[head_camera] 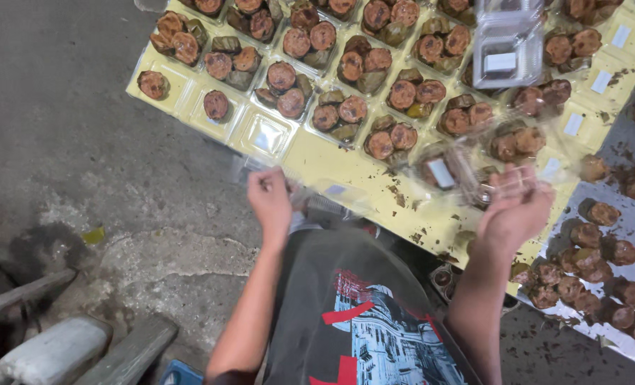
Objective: The person trims the edges of round, leaf-wrapped food items using red-handled scissors and places them into clear plastic trays. They repeatedly pick up items from a metal table, trim them, and arrange them into compartments on a yellow tray.
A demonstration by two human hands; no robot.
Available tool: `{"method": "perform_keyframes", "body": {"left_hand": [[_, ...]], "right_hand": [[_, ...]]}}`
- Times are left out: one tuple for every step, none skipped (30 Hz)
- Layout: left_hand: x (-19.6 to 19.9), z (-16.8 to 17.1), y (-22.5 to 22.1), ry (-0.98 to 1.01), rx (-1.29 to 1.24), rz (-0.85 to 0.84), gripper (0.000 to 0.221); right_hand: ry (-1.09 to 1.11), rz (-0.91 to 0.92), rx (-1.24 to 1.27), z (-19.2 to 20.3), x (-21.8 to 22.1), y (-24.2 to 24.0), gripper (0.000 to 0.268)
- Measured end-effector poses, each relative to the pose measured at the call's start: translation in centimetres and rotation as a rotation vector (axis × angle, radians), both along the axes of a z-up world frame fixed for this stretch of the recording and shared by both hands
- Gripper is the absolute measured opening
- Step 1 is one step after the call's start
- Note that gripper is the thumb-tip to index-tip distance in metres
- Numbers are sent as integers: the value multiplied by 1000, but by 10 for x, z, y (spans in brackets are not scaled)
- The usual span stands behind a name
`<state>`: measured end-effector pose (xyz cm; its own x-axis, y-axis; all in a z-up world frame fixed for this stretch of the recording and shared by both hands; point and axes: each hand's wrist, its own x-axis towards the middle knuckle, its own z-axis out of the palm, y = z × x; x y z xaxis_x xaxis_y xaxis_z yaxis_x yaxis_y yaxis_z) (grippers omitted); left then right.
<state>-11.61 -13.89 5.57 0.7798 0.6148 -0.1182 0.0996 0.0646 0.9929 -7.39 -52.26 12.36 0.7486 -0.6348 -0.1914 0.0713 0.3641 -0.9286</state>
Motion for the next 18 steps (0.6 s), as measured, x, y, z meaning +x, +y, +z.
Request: {"method": "perform_keyframes", "body": {"left_hand": [[9,-11,11,31,-17,24,17],[21,-23,20,63,-36,49,20],[35,-36,27,128,-31,88,20],[54,-49,35,189,-27,123,21],[75,-61,41,178,-77,131,22],[91,-73,46,169,-128,137,24],[104,-84,49,219,-115,169,25],[118,-94,50,266,-104,197,25],[130,-102,52,314,-93,224,26],[141,-109,53,339,-14,229,28],[148,-115,53,364,66,233,29],[152,-121,55,391,147,235,31],[154,-126,55,435,127,211,33],[158,-129,57,474,109,185,35],[162,-132,58,514,91,160,36],[165,-135,57,512,83,144,37],[169,-138,56,510,75,128,37],[171,-141,57,510,69,117,37]], "right_hand": [[-40,3,18,1,-1,-5,45],[-63,34,-14,3,-1,-10,42],[-86,65,-45,5,-1,-14,39],[-113,94,-77,8,1,-17,36],[-134,137,-114,9,6,-16,33],[-154,178,-152,11,10,-15,30],[-175,219,-191,13,14,-12,28],[-115,239,-300,15,20,-6,27],[-53,259,-410,16,27,2,26],[9,274,-519,17,35,12,26],[-5,380,-772,16,42,25,33],[-12,487,-1023,15,48,40,40],[20,612,-1020,11,52,60,41],[48,733,-1012,7,58,80,43],[58,807,-1373,1,68,102,47],[251,924,-1160,-6,72,125,37],[432,1030,-931,-17,75,153,32],[360,1082,-1023,-25,78,175,32]]}}
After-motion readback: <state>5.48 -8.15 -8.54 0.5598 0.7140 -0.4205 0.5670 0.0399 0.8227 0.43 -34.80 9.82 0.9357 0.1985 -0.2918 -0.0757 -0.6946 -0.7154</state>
